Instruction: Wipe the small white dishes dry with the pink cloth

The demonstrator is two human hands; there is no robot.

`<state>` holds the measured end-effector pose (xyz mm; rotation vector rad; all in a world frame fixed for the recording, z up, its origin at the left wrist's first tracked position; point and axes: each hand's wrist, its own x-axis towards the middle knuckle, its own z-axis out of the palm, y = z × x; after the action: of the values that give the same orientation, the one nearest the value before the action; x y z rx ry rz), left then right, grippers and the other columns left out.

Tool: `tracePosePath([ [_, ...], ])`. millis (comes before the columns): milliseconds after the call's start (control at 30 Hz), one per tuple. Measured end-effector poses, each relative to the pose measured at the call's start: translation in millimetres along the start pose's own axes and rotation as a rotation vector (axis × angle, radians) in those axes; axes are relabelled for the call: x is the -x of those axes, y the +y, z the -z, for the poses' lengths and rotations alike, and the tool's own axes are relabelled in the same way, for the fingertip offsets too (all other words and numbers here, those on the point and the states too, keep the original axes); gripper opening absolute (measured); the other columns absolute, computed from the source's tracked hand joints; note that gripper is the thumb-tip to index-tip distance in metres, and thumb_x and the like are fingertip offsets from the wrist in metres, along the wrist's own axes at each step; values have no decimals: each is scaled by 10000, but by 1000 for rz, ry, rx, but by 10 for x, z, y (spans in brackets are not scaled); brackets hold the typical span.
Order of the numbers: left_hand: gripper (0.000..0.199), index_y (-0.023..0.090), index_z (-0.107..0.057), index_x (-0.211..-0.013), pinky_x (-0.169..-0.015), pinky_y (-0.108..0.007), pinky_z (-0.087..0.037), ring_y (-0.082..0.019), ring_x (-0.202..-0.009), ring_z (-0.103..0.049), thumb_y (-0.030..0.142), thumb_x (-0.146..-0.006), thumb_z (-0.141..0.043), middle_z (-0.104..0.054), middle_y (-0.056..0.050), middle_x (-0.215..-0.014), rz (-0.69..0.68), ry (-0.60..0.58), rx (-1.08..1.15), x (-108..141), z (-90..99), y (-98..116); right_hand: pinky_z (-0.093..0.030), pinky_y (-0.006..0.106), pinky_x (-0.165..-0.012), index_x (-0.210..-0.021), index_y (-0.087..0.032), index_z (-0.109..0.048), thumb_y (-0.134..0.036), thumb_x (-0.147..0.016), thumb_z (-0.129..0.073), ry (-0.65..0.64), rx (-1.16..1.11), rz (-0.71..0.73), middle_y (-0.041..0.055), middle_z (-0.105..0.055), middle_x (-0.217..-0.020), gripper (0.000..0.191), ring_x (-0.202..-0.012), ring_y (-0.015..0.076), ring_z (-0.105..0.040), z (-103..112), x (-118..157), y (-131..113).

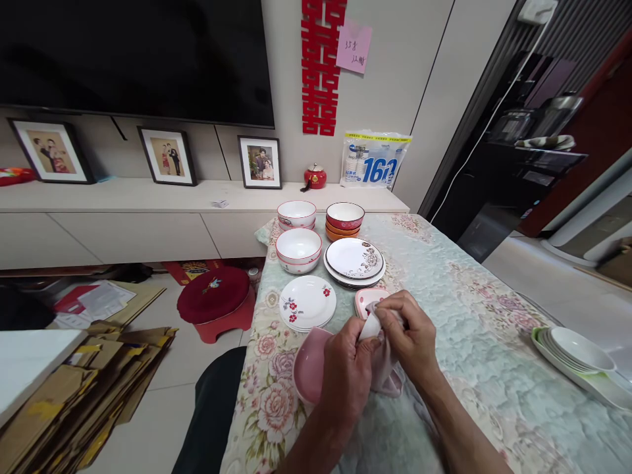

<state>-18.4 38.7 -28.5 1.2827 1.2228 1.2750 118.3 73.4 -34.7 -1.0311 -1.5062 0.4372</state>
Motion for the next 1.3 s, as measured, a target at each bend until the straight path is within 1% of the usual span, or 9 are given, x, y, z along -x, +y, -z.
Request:
tracePosePath([
  [133,104,194,-624,-690,-566,-240,-335,-146,-613,-437,208,-783,-668,-572,26,-625,62,-35,155,4,-7,-9,-460,284,-665,-782,-215,-707,-381,-850,-721,51,-201,-297,4,-652,-764,180,-715,171,-571,36,-44,99],
  [267,142,170,-638,-749,-587,-222,-357,-127,-632,-443,280,-770,-726,-594,30,-666,135,-18,404,-22,-39,-102,-478,282,-550,-891,-189,-720,-523,-907,-623,-59,-347,-463,32,-697,-717,348,-565,161,-574,-16,-46,103],
  [433,246,134,-686,-787,-629,-221,-393,-126,-655,-512,311,-686,-823,-660,-6,-709,258,-78,581,-54,-46,-75,-482,282,-495,-854,-182,-727,-606,-838,-668,-105,-447,-565,31,-688,-617,428,-476,158,-570,43,-75,85],
  [633,259,151,-673,-860,-658,-255,-441,-165,-685,-569,367,-748,-761,-660,-20,-726,245,-196,500,-54,-6,-18,-445,252,-481,-766,-187,-752,-499,-774,-783,-78,-386,-503,23,-689,-645,313,-511,143,-558,140,-94,145],
  [800,127,179,-627,-746,-579,-239,-361,-147,-624,-476,290,-771,-683,-575,17,-652,149,-101,248,-37,-15,-70,-498,307,-742,-770,-223,-791,-385,-766,-799,10,-259,-309,33,-697,-846,162,-839,203,-628,90,-76,155],
  [900,117,191,-607,-755,-594,-245,-376,-160,-651,-491,291,-801,-647,-587,13,-677,129,-65,207,-39,-12,-73,-481,304,-755,-800,-245,-788,-249,-787,-781,-23,-162,-168,12,-676,-811,15,-801,182,-618,40,-26,65],
  [1033,221,210,-517,-665,-546,-239,-328,-139,-593,-411,293,-802,-670,-484,52,-588,95,14,118,-37,11,-63,-482,291,-718,-840,-252,-779,-161,-811,-738,-124,-8,82,7,-688,-800,104,-776,173,-638,-12,24,-25],
  [1133,160,192,-584,-712,-590,-243,-371,-148,-634,-472,283,-813,-668,-560,28,-639,118,-26,168,-26,6,-77,-489,290,-717,-811,-230,-745,-230,-837,-721,-41,-5,-27,5,-687,-796,36,-764,175,-635,13,1,39],
  [1300,215,157,-685,-859,-673,-264,-443,-155,-672,-585,322,-756,-776,-687,-21,-748,237,-75,611,-43,-48,-84,-458,251,-563,-813,-198,-663,-307,-907,-655,64,-3,-164,-17,-662,-700,144,-606,149,-580,65,-32,203],
])
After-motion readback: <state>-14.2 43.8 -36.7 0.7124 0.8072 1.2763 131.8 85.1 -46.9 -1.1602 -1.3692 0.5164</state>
